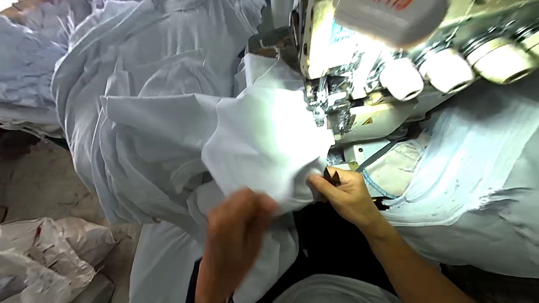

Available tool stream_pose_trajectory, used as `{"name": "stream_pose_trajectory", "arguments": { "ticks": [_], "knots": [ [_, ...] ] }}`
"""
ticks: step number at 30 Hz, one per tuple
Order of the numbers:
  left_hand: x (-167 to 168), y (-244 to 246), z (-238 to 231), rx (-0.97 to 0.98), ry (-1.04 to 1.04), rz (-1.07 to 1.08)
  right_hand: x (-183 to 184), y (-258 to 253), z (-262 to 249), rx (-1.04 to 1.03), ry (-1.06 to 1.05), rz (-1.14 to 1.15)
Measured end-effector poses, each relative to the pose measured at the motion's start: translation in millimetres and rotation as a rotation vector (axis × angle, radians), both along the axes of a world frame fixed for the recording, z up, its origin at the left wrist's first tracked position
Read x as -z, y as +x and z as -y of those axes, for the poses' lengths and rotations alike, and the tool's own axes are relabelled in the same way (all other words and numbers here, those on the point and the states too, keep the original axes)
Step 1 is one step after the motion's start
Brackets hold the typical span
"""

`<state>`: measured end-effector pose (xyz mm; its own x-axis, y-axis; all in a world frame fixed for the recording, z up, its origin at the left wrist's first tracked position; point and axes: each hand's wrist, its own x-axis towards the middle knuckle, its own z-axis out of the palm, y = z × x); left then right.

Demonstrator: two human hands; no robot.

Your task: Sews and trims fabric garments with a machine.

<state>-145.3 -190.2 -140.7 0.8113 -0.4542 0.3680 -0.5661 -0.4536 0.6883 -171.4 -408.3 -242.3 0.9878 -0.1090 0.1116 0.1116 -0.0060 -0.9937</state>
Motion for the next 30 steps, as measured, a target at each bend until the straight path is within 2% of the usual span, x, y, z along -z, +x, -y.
{"name": "stream_pose_trajectory", "arguments": {
  "ticks": [2,5,11,16,21,25,30],
  "knots": [
    [-11.6,-11.7,7.7,0.295,0.036,-0.087,1.4,-2.0,3.8,-0.051,0.069,0.136],
    [4.4,-10.1,19.9,0.382,0.135,-0.047,4.3,-2.0,6.0,-0.087,0.116,0.199],
    [8.1,19.8,45.3,0.246,0.274,0.114,-2.1,9.3,3.1,0.042,0.203,0.116],
    [9.9,38.4,69.2,0.094,0.324,0.162,-9.7,17.2,-2.2,0.177,0.223,0.084],
    [2.7,30.0,86.4,-0.055,0.361,0.262,-13.9,15.3,-8.1,0.160,0.176,0.107],
    [15.0,21.9,97.4,-0.128,0.372,0.294,-12.0,16.6,-15.2,0.263,0.206,0.099],
    [32.7,-3.8,78.2,-0.328,0.397,0.339,-10.5,9.1,-10.7,0.201,0.120,0.094]
  ]
}}
